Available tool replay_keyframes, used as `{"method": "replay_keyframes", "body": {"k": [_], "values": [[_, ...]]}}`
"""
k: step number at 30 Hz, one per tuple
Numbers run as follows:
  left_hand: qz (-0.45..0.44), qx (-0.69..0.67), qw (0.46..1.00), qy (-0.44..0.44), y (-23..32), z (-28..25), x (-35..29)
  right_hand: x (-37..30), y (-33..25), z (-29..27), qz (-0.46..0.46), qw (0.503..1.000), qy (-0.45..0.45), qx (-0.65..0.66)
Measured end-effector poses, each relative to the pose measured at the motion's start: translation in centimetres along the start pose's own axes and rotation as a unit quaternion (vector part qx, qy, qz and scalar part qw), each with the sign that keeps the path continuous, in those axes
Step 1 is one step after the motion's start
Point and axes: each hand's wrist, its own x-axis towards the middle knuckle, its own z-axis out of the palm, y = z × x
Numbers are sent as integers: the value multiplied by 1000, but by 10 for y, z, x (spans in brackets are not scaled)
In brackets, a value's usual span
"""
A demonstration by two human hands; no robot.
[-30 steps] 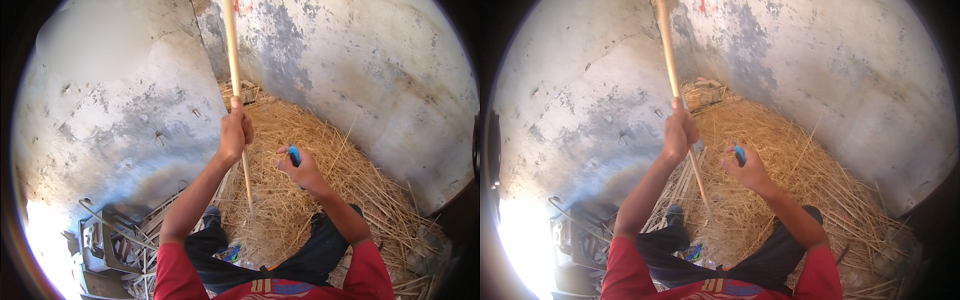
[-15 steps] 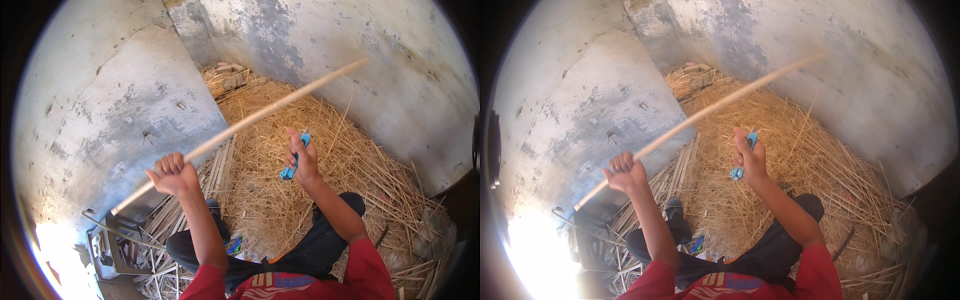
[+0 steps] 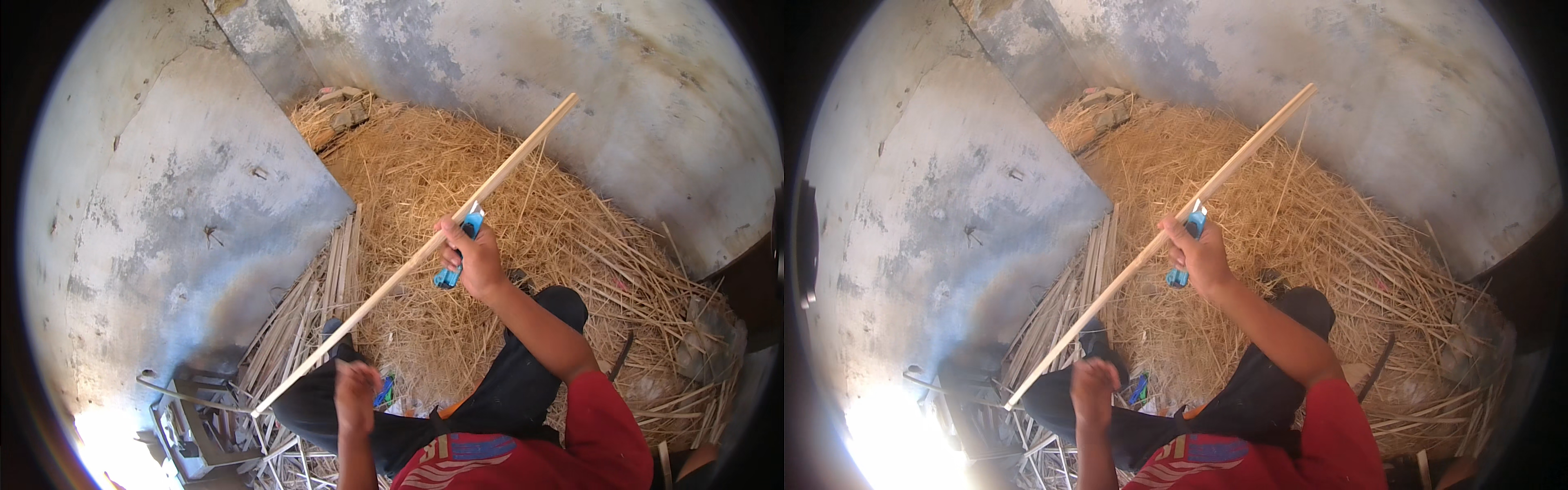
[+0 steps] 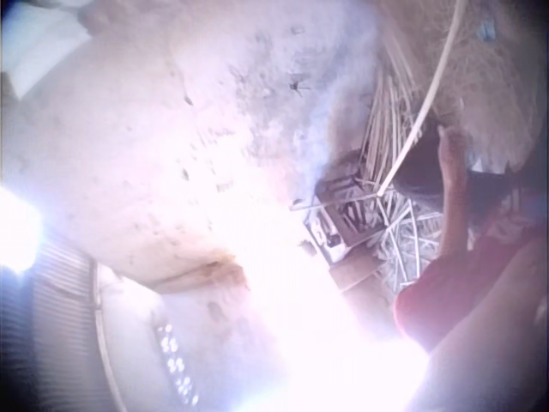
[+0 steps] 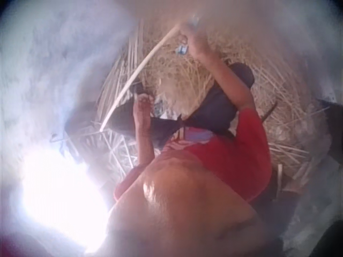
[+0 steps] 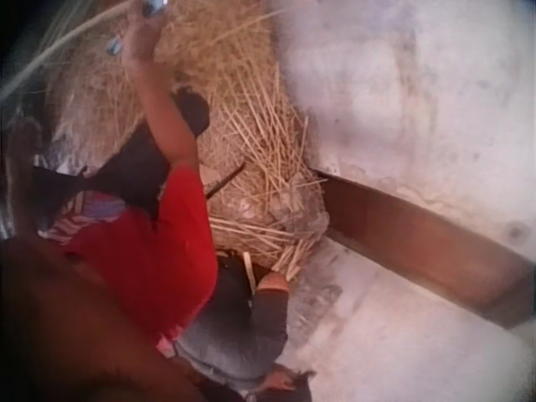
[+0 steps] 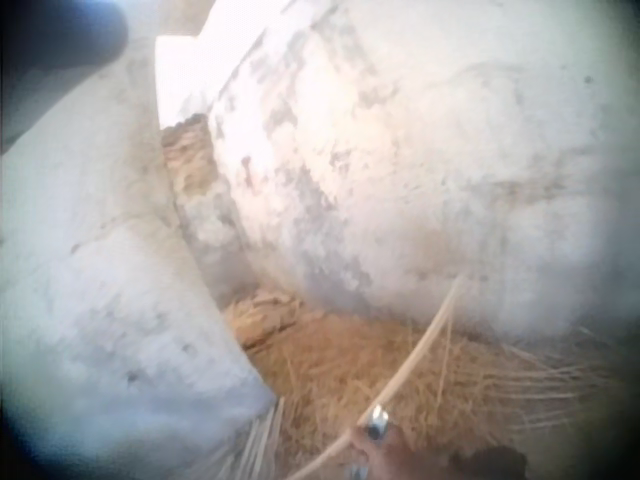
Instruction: The person sits on a straw-covered floor and uses a small knife to shave a long bamboo stick. They hold the stick with one hand and scrape the surface with the knife in the other, removing thin strips of material. The person occasionally pauses to inspect the stick before continuing the shaving process.
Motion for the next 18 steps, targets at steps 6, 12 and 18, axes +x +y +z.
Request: {"method": "replay_keyframes", "body": {"k": [6, 12, 18], "values": [[364, 440, 820, -47, 94, 57, -11, -3, 18, 2, 26, 999, -45, 7], [167, 575, 766, -232, 103, 81, 92, -16, 26, 25, 52, 997, -63, -8], [89, 446, 851, -261, 68, 65, 76, 1, 11, 1, 15, 997, 60, -37]]}}
